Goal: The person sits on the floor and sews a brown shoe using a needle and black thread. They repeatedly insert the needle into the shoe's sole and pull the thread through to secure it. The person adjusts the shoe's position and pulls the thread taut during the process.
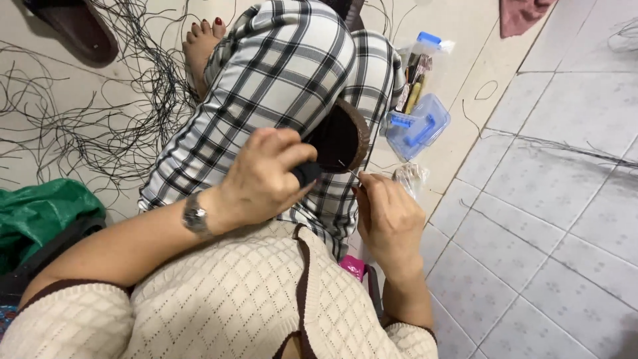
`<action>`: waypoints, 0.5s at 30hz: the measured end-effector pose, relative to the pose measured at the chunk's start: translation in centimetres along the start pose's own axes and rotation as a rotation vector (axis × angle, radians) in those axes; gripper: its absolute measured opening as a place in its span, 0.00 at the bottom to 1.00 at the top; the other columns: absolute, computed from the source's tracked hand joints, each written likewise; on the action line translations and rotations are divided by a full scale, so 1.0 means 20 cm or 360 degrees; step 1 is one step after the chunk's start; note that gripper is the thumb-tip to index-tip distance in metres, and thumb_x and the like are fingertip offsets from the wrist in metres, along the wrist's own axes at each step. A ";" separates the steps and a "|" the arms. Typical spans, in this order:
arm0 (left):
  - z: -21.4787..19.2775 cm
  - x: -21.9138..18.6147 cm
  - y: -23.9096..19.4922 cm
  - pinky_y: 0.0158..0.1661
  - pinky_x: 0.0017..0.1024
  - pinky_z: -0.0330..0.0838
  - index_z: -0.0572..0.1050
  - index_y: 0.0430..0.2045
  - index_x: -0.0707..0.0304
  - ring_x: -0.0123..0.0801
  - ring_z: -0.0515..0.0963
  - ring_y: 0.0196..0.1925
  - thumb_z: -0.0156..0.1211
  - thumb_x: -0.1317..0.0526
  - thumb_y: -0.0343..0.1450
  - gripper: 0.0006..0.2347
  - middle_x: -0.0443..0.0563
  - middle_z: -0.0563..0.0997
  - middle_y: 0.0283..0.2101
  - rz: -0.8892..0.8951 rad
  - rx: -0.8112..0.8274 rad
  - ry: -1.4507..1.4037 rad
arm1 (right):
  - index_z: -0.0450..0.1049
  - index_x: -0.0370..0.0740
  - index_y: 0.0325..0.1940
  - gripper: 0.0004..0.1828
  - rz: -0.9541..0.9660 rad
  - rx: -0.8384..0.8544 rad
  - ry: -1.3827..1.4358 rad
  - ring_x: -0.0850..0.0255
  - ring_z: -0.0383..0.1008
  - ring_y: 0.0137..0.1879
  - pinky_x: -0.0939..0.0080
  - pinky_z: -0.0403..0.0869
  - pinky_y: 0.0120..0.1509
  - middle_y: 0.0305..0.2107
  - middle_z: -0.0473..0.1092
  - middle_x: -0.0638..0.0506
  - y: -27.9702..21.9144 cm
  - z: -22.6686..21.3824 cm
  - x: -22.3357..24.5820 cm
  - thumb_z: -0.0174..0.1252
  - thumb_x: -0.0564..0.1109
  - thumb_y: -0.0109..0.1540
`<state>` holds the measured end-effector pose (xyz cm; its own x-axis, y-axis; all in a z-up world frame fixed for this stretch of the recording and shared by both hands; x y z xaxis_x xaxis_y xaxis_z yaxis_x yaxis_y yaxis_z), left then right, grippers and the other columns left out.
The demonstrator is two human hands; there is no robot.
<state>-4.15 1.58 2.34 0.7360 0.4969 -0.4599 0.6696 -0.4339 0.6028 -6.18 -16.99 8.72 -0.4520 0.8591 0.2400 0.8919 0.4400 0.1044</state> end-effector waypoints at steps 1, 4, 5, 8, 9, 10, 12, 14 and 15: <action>-0.03 0.02 0.01 0.44 0.41 0.68 0.78 0.12 0.67 0.48 0.77 0.45 0.70 0.65 0.63 0.09 0.55 0.81 0.41 -0.0208 0.0021 -0.0398 | 0.74 0.38 0.49 0.11 -0.0001 -0.0010 -0.0041 0.53 0.79 0.37 0.59 0.77 0.37 0.36 0.75 0.46 0.01 -0.01 0.01 0.61 0.36 0.63; -0.09 0.03 0.05 0.38 0.29 0.72 0.75 0.35 0.69 0.37 0.79 0.39 0.67 0.66 0.68 0.08 0.54 0.83 0.40 -0.0811 0.0266 -0.1675 | 0.73 0.38 0.49 0.10 -0.0014 -0.0036 -0.0073 0.55 0.79 0.38 0.61 0.77 0.39 0.36 0.75 0.47 0.03 -0.02 0.03 0.59 0.36 0.63; -0.08 0.00 0.05 0.31 0.14 0.71 0.73 0.58 0.65 0.19 0.79 0.31 0.64 0.69 0.70 0.20 0.47 0.85 0.38 -0.1211 0.0497 -0.2563 | 0.72 0.38 0.49 0.10 -0.0028 -0.0037 -0.0066 0.55 0.79 0.38 0.62 0.77 0.40 0.36 0.75 0.47 0.03 -0.02 0.03 0.59 0.36 0.64; 0.00 0.00 -0.03 0.33 0.25 0.82 0.80 0.43 0.70 0.30 0.82 0.33 0.59 0.70 0.71 0.09 0.58 0.82 0.38 -0.1393 0.0538 -0.2227 | 0.72 0.38 0.50 0.12 -0.0012 0.0038 0.0132 0.55 0.80 0.35 0.61 0.77 0.37 0.33 0.75 0.48 -0.03 0.04 -0.02 0.59 0.35 0.62; 0.00 -0.01 -0.03 0.33 0.25 0.82 0.80 0.43 0.70 0.30 0.82 0.33 0.59 0.70 0.71 0.09 0.58 0.82 0.38 -0.1400 0.0538 -0.2230 | 0.72 0.38 0.50 0.12 -0.0011 0.0045 0.0136 0.55 0.80 0.35 0.61 0.77 0.37 0.33 0.75 0.48 -0.04 0.05 -0.03 0.59 0.35 0.62; -0.01 0.01 -0.03 0.30 0.23 0.81 0.80 0.42 0.72 0.28 0.82 0.29 0.61 0.70 0.70 0.09 0.59 0.84 0.36 -0.1468 0.0390 -0.1922 | 0.71 0.40 0.51 0.13 -0.0016 0.0059 0.0126 0.56 0.79 0.33 0.61 0.76 0.35 0.31 0.74 0.50 -0.04 0.05 -0.04 0.60 0.36 0.62; -0.03 0.04 -0.01 0.26 0.22 0.80 0.81 0.42 0.73 0.26 0.83 0.25 0.63 0.70 0.70 0.08 0.60 0.85 0.34 -0.1513 0.0234 -0.1593 | 0.71 0.42 0.51 0.14 -0.0036 0.0056 0.0119 0.58 0.78 0.30 0.62 0.75 0.33 0.29 0.73 0.52 -0.02 0.07 -0.07 0.61 0.38 0.62; -0.02 0.05 0.02 0.33 0.31 0.81 0.83 0.38 0.72 0.44 0.87 0.34 0.66 0.70 0.68 0.07 0.66 0.85 0.34 -0.1425 0.0339 -0.1446 | 0.69 0.45 0.55 0.16 -0.0079 0.0053 0.0137 0.57 0.77 0.31 0.61 0.75 0.33 0.31 0.73 0.53 -0.02 0.10 -0.08 0.58 0.38 0.63; -0.01 0.06 0.01 0.33 0.31 0.81 0.83 0.38 0.72 0.44 0.87 0.34 0.66 0.70 0.68 0.07 0.66 0.85 0.34 -0.1421 0.0352 -0.1451 | 0.69 0.45 0.55 0.16 -0.0066 0.0051 0.0136 0.57 0.77 0.31 0.61 0.75 0.33 0.31 0.73 0.53 -0.01 0.04 -0.05 0.58 0.38 0.63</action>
<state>-3.16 2.24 1.99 -0.2273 0.0270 -0.9735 0.8995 -0.3773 -0.2205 -5.94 -17.74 7.73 -0.4842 0.8152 0.3177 0.8709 0.4841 0.0852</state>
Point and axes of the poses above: each hand's wrist, its own y-axis towards the middle knuckle, its own z-axis out of the palm, x = y × z, the point moved 4 cm from there along y, towards the middle knuckle
